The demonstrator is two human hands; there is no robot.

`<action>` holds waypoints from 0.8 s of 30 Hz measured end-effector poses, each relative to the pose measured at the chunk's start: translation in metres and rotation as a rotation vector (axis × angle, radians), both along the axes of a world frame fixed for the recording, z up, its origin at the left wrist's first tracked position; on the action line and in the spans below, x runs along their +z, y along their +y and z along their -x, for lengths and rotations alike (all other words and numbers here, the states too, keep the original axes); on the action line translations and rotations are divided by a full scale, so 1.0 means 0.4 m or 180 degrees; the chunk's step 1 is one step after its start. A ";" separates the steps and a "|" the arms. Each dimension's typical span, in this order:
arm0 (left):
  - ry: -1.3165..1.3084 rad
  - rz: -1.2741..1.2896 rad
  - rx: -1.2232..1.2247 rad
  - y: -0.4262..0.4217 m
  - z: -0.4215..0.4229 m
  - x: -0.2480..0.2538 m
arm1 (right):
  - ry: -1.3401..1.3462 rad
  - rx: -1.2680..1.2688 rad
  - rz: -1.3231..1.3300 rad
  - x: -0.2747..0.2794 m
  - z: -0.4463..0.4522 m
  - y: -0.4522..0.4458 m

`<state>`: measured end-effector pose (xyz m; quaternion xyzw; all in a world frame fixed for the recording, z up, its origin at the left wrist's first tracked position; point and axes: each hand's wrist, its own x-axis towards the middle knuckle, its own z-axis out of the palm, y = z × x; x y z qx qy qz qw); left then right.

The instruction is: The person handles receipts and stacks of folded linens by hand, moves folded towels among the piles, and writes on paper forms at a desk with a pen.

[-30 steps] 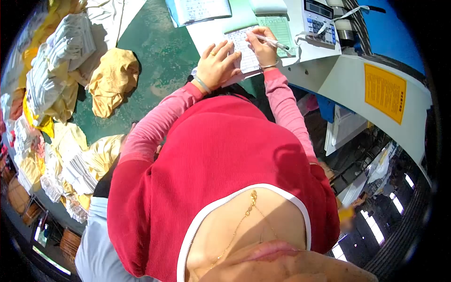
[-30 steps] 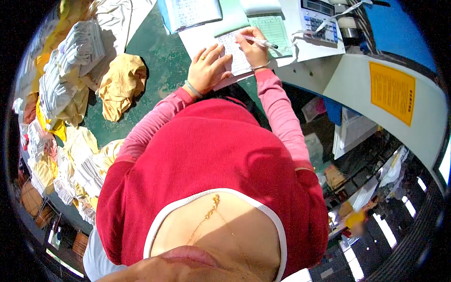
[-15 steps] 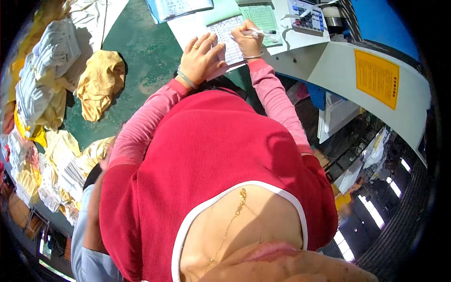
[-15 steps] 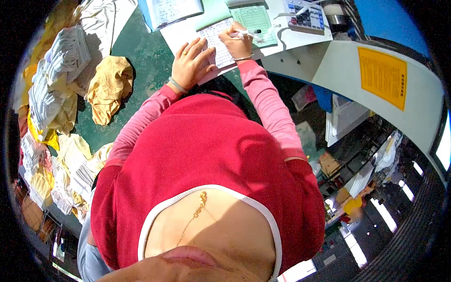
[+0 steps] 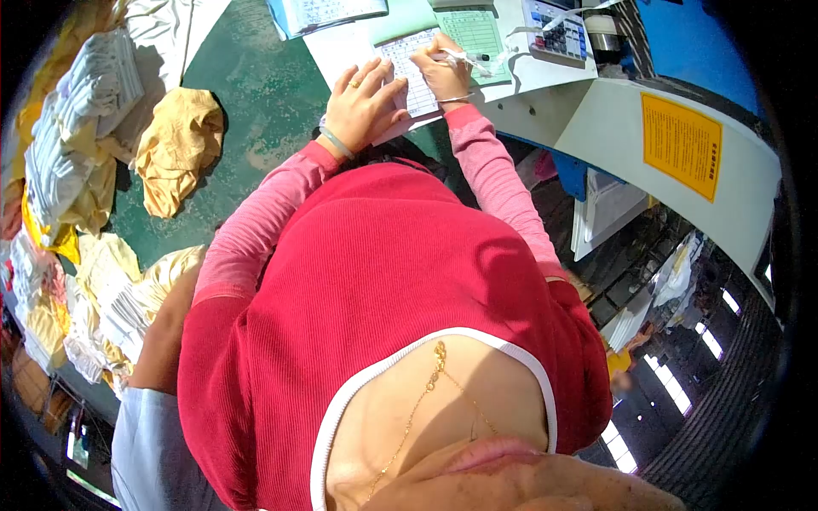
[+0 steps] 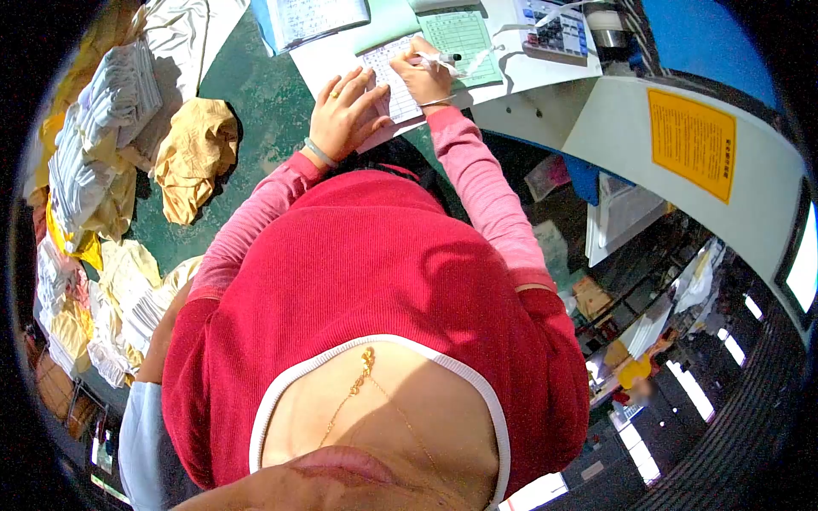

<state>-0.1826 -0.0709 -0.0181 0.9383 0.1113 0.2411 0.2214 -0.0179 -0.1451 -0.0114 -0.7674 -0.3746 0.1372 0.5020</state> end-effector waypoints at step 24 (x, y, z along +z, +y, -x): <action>-0.0068 0.0001 0.0029 -0.001 -0.002 -0.007 | -0.0183 -0.0005 -0.0108 -0.024 -0.013 -0.006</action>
